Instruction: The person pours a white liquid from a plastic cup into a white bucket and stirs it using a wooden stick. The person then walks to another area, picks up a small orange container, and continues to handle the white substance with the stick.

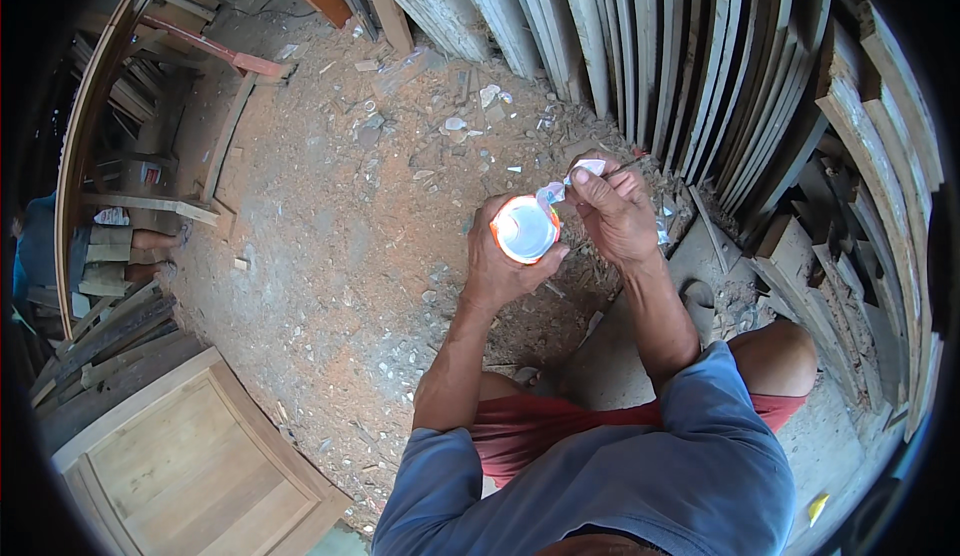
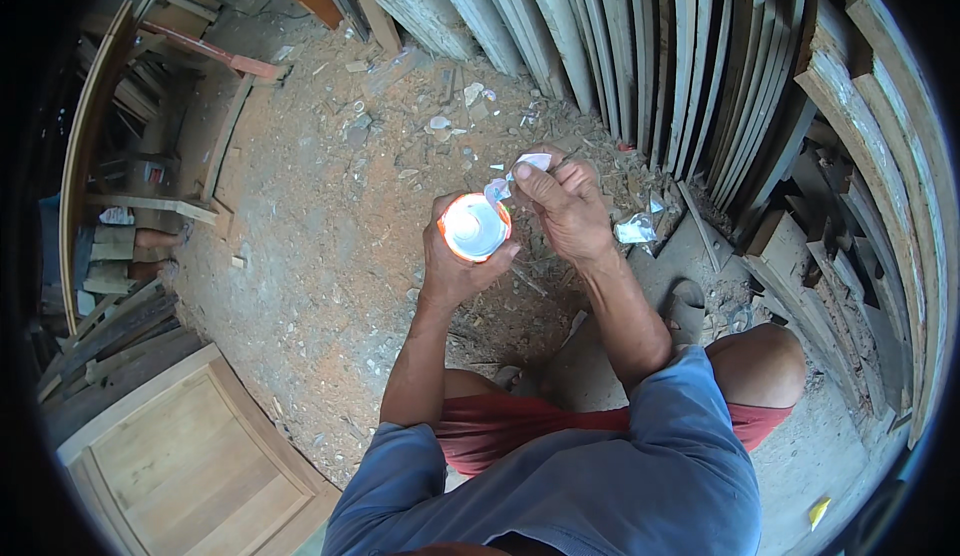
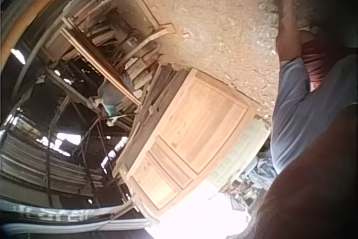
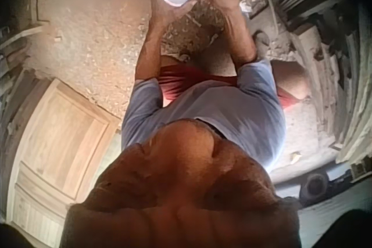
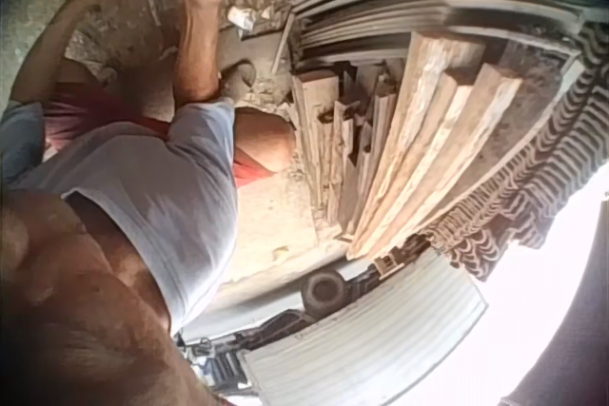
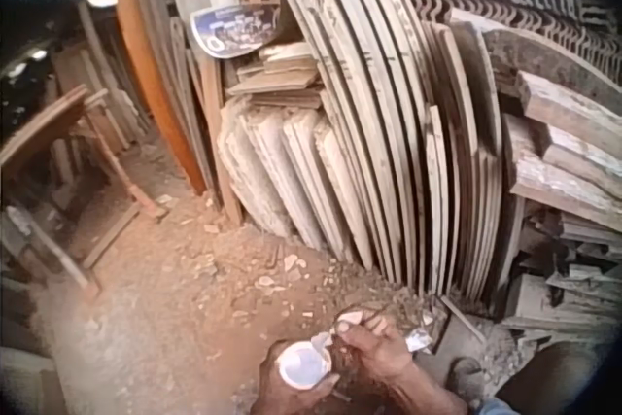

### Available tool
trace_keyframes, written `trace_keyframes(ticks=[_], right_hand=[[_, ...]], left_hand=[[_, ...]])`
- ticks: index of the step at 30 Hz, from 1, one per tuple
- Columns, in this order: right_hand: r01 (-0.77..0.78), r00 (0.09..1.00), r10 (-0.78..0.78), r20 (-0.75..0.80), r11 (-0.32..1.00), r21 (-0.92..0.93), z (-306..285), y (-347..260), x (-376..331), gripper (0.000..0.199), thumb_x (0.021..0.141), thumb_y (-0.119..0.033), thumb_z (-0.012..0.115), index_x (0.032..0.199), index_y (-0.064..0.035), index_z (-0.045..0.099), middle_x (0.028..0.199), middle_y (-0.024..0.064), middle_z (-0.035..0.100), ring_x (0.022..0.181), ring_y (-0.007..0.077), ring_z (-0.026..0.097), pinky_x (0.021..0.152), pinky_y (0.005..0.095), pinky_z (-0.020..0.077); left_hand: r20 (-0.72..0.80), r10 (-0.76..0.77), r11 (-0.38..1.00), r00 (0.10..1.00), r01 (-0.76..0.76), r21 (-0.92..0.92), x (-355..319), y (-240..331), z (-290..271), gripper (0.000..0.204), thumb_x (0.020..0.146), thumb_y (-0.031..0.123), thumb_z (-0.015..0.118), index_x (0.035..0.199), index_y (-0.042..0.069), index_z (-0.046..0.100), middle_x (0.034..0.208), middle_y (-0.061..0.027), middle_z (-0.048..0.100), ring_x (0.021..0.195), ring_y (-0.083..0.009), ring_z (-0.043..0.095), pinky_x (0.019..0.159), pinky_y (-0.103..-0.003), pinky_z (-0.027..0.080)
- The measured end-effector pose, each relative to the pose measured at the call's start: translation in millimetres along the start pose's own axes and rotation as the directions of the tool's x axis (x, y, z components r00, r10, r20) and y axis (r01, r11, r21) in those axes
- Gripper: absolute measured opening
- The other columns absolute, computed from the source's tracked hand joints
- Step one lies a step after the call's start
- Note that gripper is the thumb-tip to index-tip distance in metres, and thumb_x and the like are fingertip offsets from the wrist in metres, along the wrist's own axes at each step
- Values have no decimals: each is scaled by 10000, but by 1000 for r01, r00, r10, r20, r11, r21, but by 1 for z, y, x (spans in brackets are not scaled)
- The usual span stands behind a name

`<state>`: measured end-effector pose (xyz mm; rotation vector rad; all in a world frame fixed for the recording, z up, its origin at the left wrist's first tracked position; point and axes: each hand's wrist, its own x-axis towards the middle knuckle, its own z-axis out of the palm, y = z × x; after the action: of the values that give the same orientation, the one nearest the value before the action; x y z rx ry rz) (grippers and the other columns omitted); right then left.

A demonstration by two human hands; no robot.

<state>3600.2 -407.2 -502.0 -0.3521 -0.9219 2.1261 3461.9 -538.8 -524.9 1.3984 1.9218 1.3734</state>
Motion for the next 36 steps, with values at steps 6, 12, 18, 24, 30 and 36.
trace_keyframes(ticks=[6, 12, 18, 24, 30, 36], right_hand=[[100, 993, -116, -20, 920, -380, -5, -21, 1, 269, 949, -144, 715, 1159, 22, 684, 887, 22, 668, 771, 73, 529, 677, 255, 425], [147, 988, -25, 151, 434, -889, 22, -25, -10, 483, 864, -267, 797, 1248, -11, 657, 1008, 125, 690, 857, 215, 625, 816, 337, 493], [387, 922, -125, 367, 258, -885, 20, 0, 2, 170, 865, -112, 732, 987, 0, 693, 821, 182, 596, 770, 346, 604, 706, 439, 482], [354, 935, -140, 326, 418, -836, 9, 5, 5, 78, 926, -60, 698, 917, 17, 710, 707, 102, 513, 663, 229, 520, 621, 377, 406], [343, 934, -143, 328, 614, -710, 18, 11, -1, 96, 935, -66, 678, 879, 11, 681, 743, 108, 565, 711, 239, 589, 656, 374, 455], [187, 982, -170, 81, 918, -351, 7, 16, -4, 277, 1003, -279, 678, 874, -33, 677, 822, 6, 620, 739, 92, 539, 663, 266, 432]], left_hand=[[-28, -60, 997, 998, 59, -47, 4, 3, -7, 718, 663, 197, 958, 1209, 2, 534, 1030, -121, 686, 935, -234, 684, 844, -382, 557], [-35, -84, 996, 996, 85, 22, 5, 2, -5, 682, 694, 190, 934, 1210, -12, 536, 1083, -160, 660, 1006, -307, 670, 879, -426, 538], [28, 62, 986, 998, -66, 152, 2, -5, 10, 792, 761, 232, 872, 1354, -31, 419, 1260, -229, 565, 1217, -390, 554, 1026, -502, 436], [395, 90, 961, 914, 25, -275, 2, -11, -3, 977, 838, 437, 803, 1514, -29, 274, 1366, -199, 520, 1275, -307, 523, 1070, -430, 411], [549, 40, 843, 835, 268, -467, 4, -18, -16, 582, 791, 349, 810, 1208, 9, 589, 1083, -85, 644, 988, -180, 621, 869, -351, 507], [281, 119, 890, 952, 23, -455, 8, 15, -4, 515, 733, 329, 812, 1097, 16, 626, 959, -97, 666, 877, -221, 661, 795, -352, 525]])
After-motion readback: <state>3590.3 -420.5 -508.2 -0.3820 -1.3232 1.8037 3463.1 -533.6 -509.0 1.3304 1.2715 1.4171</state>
